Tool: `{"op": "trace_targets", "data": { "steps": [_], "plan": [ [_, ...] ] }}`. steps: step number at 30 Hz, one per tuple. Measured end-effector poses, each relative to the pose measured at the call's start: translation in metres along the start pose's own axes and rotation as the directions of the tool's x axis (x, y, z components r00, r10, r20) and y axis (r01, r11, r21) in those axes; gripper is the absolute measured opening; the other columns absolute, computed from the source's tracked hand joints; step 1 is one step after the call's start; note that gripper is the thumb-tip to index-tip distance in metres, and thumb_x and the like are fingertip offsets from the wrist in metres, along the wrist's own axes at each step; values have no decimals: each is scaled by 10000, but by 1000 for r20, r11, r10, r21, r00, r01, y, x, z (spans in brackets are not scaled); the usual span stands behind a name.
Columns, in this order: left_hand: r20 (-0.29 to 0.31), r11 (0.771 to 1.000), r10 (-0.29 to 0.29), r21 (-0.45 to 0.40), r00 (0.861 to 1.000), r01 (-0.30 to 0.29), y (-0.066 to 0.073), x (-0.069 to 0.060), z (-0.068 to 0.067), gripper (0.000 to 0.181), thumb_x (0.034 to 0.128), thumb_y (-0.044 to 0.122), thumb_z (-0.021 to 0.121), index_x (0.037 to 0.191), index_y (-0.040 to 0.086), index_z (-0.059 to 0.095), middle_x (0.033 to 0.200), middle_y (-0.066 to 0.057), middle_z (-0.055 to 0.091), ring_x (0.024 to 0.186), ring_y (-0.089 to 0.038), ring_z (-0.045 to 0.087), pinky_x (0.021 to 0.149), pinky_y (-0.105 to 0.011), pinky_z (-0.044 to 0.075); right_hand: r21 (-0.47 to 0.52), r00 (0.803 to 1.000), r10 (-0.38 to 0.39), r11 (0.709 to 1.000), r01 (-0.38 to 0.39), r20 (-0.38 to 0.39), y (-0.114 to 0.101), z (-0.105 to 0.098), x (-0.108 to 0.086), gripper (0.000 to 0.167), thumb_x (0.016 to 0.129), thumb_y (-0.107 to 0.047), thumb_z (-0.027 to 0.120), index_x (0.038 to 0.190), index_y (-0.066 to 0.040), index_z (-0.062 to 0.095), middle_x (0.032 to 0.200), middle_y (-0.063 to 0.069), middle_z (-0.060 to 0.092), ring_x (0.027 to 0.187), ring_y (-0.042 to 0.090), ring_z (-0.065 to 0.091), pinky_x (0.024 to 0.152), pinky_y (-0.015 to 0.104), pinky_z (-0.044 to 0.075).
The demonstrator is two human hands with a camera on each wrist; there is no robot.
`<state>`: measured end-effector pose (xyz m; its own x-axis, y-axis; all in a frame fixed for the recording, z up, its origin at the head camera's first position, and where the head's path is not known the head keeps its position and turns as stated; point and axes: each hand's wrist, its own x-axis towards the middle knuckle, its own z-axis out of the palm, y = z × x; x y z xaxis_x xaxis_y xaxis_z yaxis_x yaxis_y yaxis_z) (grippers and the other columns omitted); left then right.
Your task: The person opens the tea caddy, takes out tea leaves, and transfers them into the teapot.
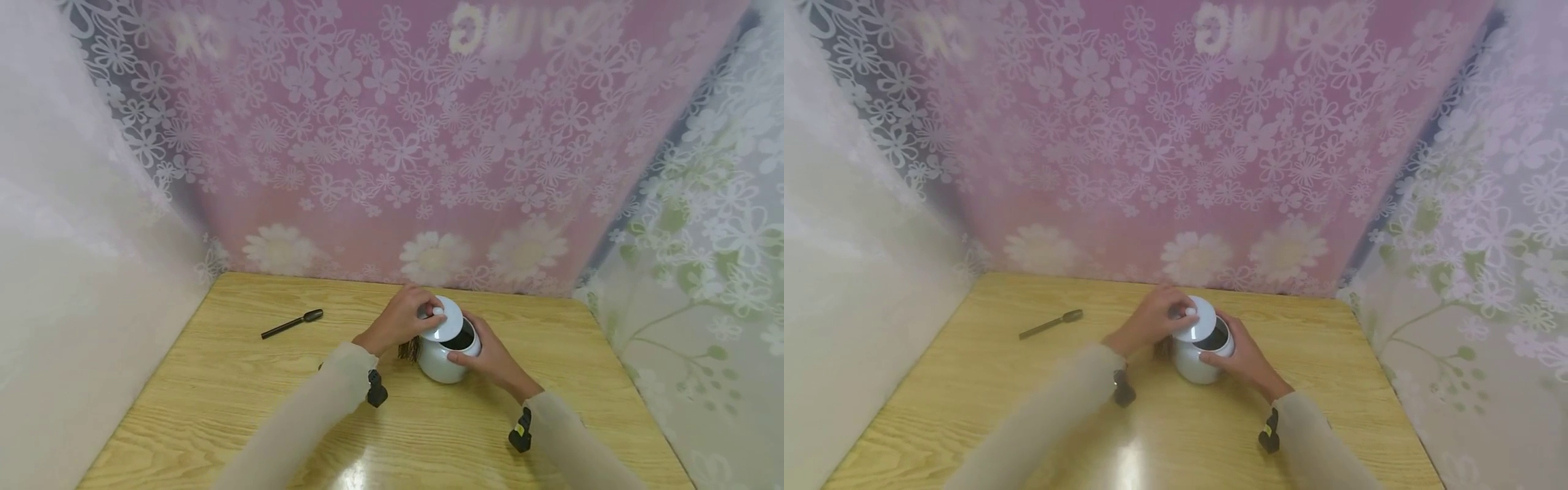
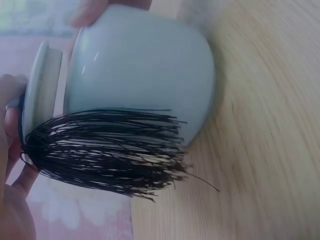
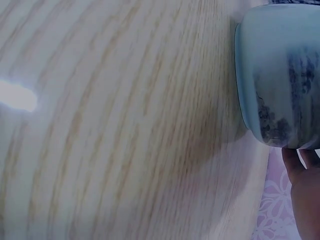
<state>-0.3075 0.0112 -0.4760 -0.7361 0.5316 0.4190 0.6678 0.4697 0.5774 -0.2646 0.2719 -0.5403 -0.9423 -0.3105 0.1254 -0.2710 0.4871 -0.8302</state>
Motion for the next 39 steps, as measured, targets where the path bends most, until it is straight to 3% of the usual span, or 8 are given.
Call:
{"op": "trace_targets", "data": {
  "steps": [4,7,12,23,31,34,39],
  "plan": [
    [38,999,30,33,999,-32,7,7,8,197,1047,326,777,1155,162,781,992,37,689,1113,-164,555,965,-348,497,34,1000,-5,999,5,15,-1,-1,-1,946,958,-309,864,1706,-174,301,1619,157,443,1404,377,547,1122,594,476],
    [60,996,57,69,997,-61,10,11,13,214,1053,339,768,1169,160,784,992,39,696,1093,-162,551,941,-322,495,78,998,-43,996,40,38,2,0,1,880,969,-248,854,1678,-197,336,1577,113,481,1352,301,586,1098,477,518],
    [60,989,100,104,993,-106,10,15,24,214,1057,362,759,1150,171,784,958,61,685,1093,-161,554,944,-309,503,134,995,-82,988,74,58,6,1,4,804,971,-198,843,1630,-195,381,1519,116,541,1281,240,642,1039,366,561],
    [63,993,86,76,994,-91,16,13,30,199,1059,324,760,1144,146,783,947,31,692,1072,-158,531,940,-297,497,138,999,-19,990,14,39,5,1,1,875,972,-221,842,1661,-127,312,1560,191,479,1297,284,616,1052,447,540],
    [79,980,108,161,991,-120,15,13,34,367,1090,371,702,1372,147,772,882,82,683,1015,-155,523,974,-330,433,145,998,-26,989,18,52,6,1,0,886,990,-200,822,1678,-112,272,1585,205,454,1327,301,619,1050,407,558],
    [59,976,116,179,991,-125,14,11,36,392,1083,426,703,1369,168,778,948,73,724,1047,-159,549,981,-325,465,142,999,-17,990,10,50,5,1,-1,901,990,-217,824,1683,-105,259,1594,221,441,1341,349,610,1051,434,553],
    [-30,969,168,188,985,-159,8,4,45,379,1066,427,721,1335,171,792,1094,39,774,1121,-165,590,1009,-321,523,131,999,-2,991,-3,40,4,3,-1,907,990,-232,822,1684,-96,253,1604,233,422,1354,394,592,1049,459,546]
  ]
}}
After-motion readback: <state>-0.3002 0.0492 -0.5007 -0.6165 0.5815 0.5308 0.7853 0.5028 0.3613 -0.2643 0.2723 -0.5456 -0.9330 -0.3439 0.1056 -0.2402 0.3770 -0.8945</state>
